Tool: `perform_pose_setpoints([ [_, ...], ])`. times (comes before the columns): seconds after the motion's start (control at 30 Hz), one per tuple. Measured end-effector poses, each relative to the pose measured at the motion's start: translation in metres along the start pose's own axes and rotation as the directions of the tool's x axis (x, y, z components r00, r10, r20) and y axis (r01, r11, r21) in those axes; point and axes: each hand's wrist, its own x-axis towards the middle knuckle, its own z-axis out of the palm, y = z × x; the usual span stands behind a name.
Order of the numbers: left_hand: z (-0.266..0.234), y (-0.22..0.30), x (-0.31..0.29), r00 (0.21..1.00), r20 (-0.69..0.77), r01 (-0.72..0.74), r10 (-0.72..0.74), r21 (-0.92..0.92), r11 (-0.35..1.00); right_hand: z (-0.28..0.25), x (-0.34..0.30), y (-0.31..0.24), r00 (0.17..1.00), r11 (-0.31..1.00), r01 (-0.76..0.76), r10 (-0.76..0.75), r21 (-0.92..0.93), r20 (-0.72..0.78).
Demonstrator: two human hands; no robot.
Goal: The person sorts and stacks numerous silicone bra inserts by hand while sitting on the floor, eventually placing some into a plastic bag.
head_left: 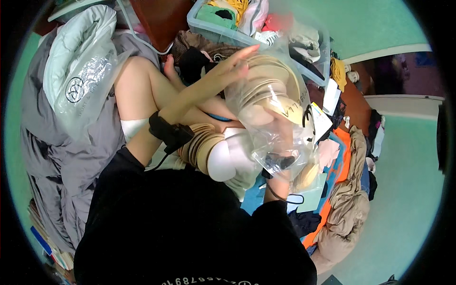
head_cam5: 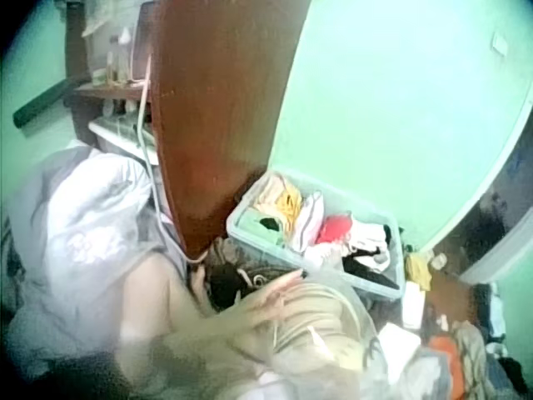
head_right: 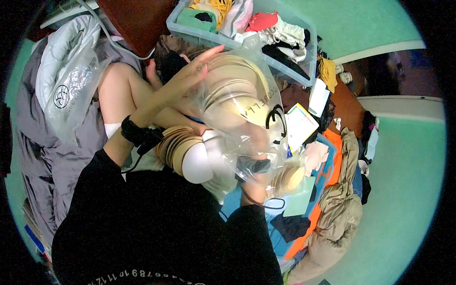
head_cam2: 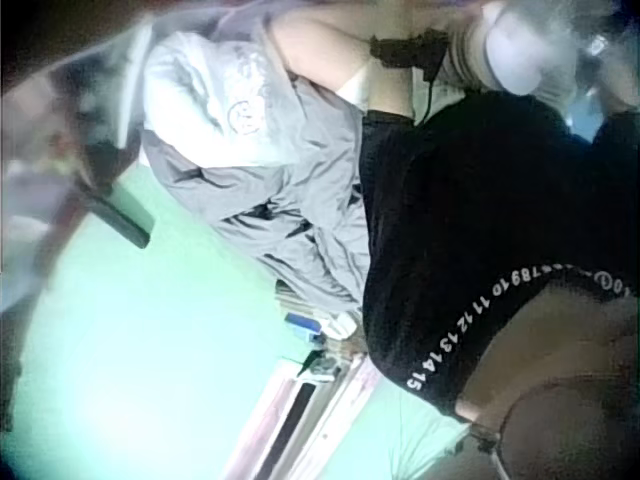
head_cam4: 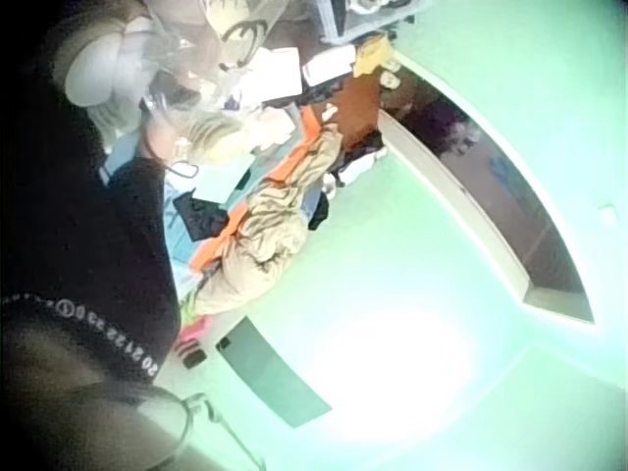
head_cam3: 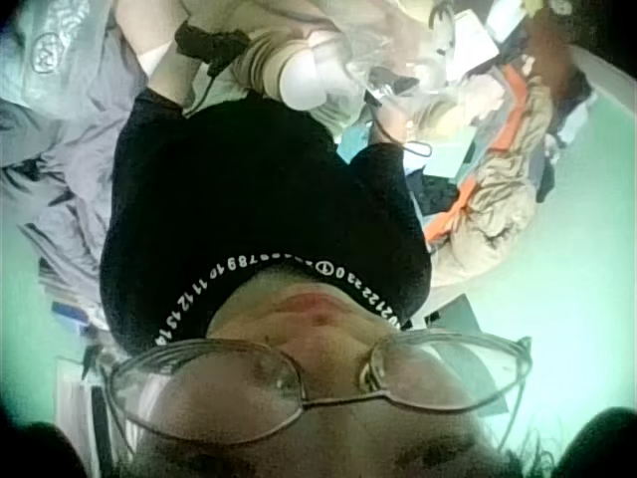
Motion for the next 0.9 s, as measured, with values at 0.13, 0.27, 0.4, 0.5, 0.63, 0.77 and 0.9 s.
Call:
perform_pose_setpoints([
  [0.13,0.006,-0.006,-0.011,0.964,0.161,0.264,-0.213,-0.455,0.85,-0.016,0.001,-0.013,0.991,0.935,0.129,-0.134,-0.33,0.007],
  [0.27,0.009,-0.05,-0.022,0.888,0.263,0.455,-0.376,-0.402,0.795,-0.025,0.002,-0.018,0.978,0.793,0.2,-0.194,-0.576,0.073],
  [0.4,0.028,-0.032,-0.02,0.741,0.174,0.671,-0.649,-0.139,0.728,-0.033,-0.004,-0.019,0.976,0.666,0.21,-0.181,-0.715,0.119],
  [0.5,0.027,-0.073,-0.022,0.778,0.209,0.616,-0.593,-0.067,0.785,-0.034,-0.009,-0.016,0.975,0.603,0.216,-0.169,-0.768,0.141],
  [0.63,0.026,-0.098,-0.025,0.716,0.133,0.697,-0.685,-0.076,0.713,-0.031,-0.008,-0.006,0.973,0.561,0.227,-0.162,-0.796,0.164],
  [0.77,0.035,-0.102,-0.028,0.736,0.15,0.677,-0.661,-0.132,0.724,-0.031,-0.016,-0.004,0.974,0.513,0.219,-0.168,-0.83,0.152],
  [0.9,0.035,-0.112,-0.036,0.772,0.127,0.635,-0.622,-0.171,0.753,-0.031,-0.036,0.005,0.979,0.472,0.186,-0.159,-0.862,0.125],
])
